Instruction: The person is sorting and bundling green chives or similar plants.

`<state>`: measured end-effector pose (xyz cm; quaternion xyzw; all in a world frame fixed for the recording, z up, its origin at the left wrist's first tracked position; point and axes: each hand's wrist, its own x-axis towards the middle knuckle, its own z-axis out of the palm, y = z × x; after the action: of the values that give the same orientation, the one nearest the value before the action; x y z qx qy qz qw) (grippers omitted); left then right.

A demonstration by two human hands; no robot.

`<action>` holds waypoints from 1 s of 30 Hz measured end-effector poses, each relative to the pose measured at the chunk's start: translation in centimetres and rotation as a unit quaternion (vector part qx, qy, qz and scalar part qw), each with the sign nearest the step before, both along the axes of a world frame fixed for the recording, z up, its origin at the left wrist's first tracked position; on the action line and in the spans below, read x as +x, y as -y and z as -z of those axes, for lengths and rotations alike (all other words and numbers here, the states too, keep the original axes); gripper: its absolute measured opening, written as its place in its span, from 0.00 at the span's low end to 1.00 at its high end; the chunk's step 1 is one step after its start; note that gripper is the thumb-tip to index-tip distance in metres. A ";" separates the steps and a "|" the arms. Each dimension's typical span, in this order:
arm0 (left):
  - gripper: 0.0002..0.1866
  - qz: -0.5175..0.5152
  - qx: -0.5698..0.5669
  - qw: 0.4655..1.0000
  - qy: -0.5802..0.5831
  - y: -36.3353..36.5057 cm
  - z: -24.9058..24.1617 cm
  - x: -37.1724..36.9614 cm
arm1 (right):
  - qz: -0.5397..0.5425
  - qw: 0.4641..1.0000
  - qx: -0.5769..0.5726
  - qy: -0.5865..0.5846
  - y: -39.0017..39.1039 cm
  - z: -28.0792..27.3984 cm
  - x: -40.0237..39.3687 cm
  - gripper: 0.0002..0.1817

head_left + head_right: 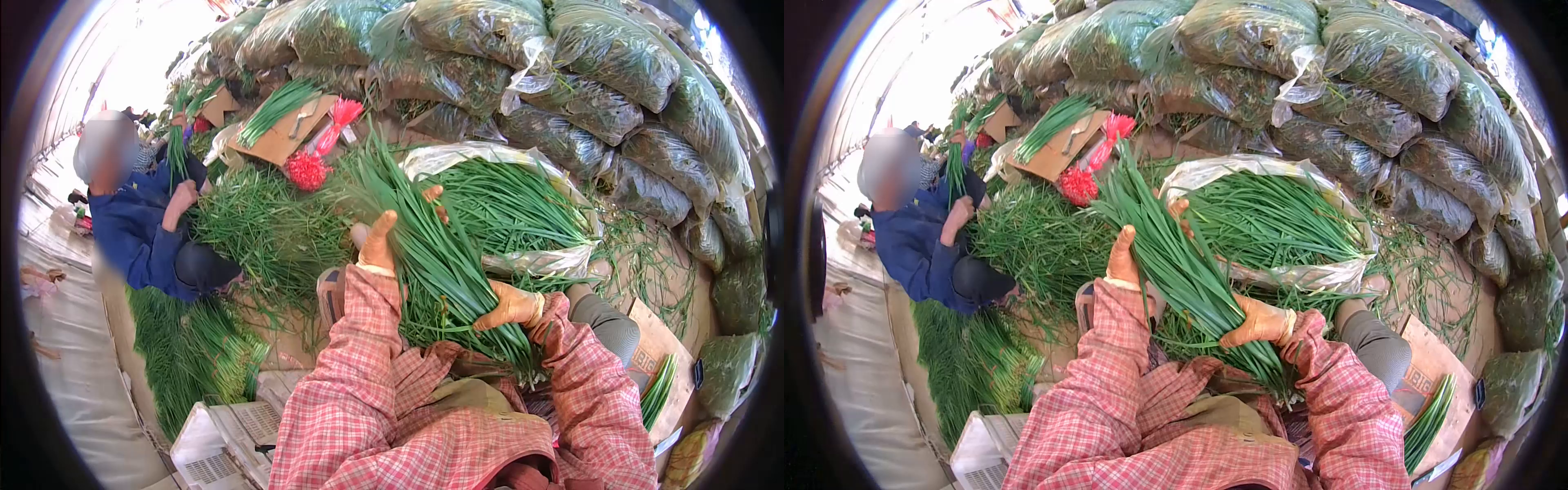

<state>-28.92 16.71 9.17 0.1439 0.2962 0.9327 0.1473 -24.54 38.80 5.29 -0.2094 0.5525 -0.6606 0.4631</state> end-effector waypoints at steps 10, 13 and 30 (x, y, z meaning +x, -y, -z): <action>0.34 0.056 0.028 0.998 0.028 2.7 1.0 -1.0 | -0.056 0.979 0.092 -0.172 -1.2 0.0 0.3 0.42; 0.29 0.014 0.032 0.999 0.011 2.3 1.2 0.1 | -0.066 0.983 0.083 -0.149 -1.6 -0.4 0.6 0.42; 0.18 -0.063 -0.464 0.833 -0.294 -5.5 -10.7 5.9 | 0.171 0.966 0.060 -0.183 -10.1 4.0 2.5 0.51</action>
<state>-23.01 22.19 19.85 0.3072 0.7317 0.6069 0.0434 -22.01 48.92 1.34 -0.2011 0.6941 -0.6459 0.2460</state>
